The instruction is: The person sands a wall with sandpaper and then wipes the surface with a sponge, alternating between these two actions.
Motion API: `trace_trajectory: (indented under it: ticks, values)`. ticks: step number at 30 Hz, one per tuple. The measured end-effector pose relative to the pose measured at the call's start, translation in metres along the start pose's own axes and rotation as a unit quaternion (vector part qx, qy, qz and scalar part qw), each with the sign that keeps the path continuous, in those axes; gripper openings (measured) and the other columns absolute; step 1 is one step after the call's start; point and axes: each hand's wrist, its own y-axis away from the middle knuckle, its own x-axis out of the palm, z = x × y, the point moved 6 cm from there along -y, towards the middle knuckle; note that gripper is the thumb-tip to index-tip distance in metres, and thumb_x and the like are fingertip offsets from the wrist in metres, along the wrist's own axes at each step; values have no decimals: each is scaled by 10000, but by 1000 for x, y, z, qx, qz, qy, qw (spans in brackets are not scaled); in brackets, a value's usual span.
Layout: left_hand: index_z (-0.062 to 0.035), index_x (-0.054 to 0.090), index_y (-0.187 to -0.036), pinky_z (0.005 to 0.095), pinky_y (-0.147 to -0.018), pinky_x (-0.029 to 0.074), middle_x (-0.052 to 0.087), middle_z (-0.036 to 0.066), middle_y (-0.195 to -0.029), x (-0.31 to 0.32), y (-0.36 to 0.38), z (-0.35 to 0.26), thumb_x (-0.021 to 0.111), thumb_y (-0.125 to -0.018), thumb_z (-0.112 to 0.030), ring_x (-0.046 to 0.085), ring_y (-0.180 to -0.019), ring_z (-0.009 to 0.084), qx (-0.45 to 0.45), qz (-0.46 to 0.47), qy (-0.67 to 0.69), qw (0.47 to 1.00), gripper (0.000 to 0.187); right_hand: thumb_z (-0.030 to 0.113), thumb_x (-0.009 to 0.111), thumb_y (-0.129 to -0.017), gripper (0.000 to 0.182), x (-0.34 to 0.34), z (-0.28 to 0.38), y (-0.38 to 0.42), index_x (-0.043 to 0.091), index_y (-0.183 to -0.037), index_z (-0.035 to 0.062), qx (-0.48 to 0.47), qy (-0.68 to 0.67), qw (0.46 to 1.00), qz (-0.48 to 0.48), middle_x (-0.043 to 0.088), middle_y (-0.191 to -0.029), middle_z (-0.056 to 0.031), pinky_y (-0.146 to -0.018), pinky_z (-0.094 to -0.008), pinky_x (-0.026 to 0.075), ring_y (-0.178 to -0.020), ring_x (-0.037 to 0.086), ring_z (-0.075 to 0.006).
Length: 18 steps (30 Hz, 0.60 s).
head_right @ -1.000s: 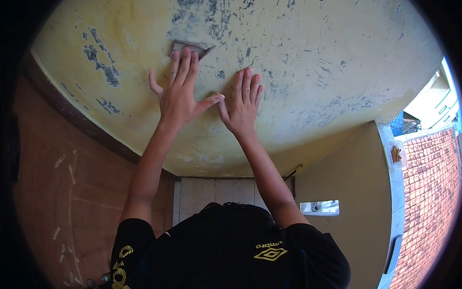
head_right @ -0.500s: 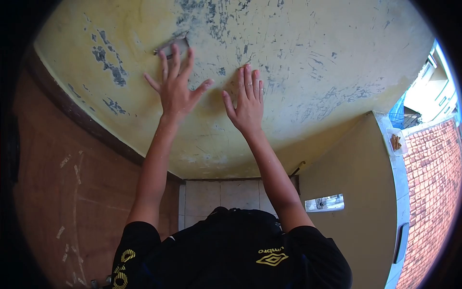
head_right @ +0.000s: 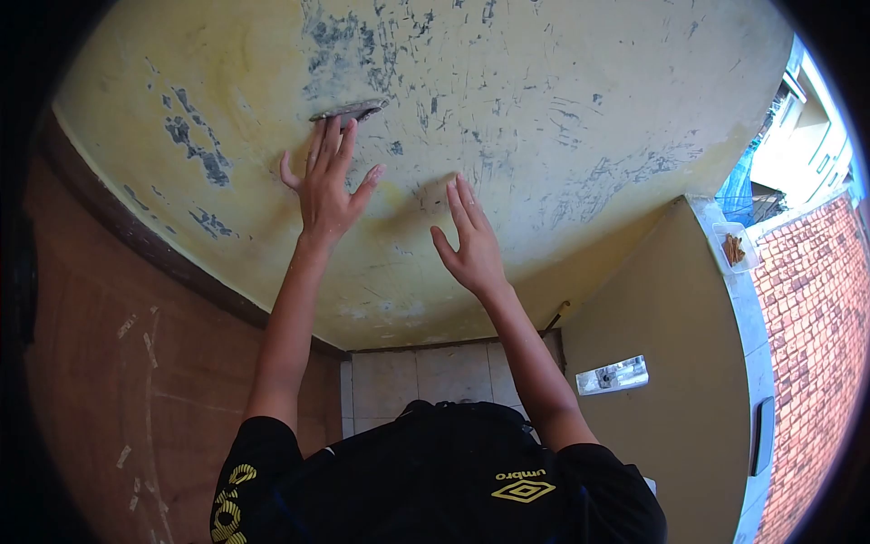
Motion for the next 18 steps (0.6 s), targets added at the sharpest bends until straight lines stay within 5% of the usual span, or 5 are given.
trace_trajectory:
  ticks: [5,7,12,17,18]
  values:
    - [-215,545,-1579,610,-1170,121,557,31,-1611,-1,-4,1,662,-975,-583,488,-1494,206,-2,-89,44,995,717,157,694,-987,758,19,-26,81,361,-1667,123,154,-91,982,62,259,-1750,-201,-1212,-460,413,-1538,405,-407]
    - [-211,675,-1418,546,-1140,182,606,2,-1563,-8,-7,-2,732,-961,-475,549,-1416,178,-14,-116,37,992,531,155,697,-986,755,25,-31,112,368,-1665,131,180,-91,977,75,241,-1756,-198,-1210,-461,416,-1543,399,-405]
    - [-216,736,-1153,495,-1077,235,721,-49,-1398,-17,-21,11,816,-924,-292,627,-1283,143,-20,-156,53,986,254,147,701,-983,722,29,-45,152,411,-1645,138,217,-93,967,99,210,-1768,-185,-1210,-469,416,-1553,390,-395]
    - [-149,726,-1088,440,-1080,303,768,16,-1310,-39,-8,-20,802,-949,-185,672,-1208,175,-51,-138,150,978,163,149,696,-992,600,-35,-48,143,525,-1566,118,223,-110,967,56,283,-1747,-173,-1217,-461,411,-1556,387,-388]
    - [-103,712,-1088,411,-1066,351,761,61,-1315,-35,4,-28,782,-970,-162,669,-1200,179,-64,-116,243,961,149,128,693,-993,519,-60,-52,143,587,-1500,104,226,-85,970,7,433,-1669,-172,-1206,-450,424,-1517,451,-367]
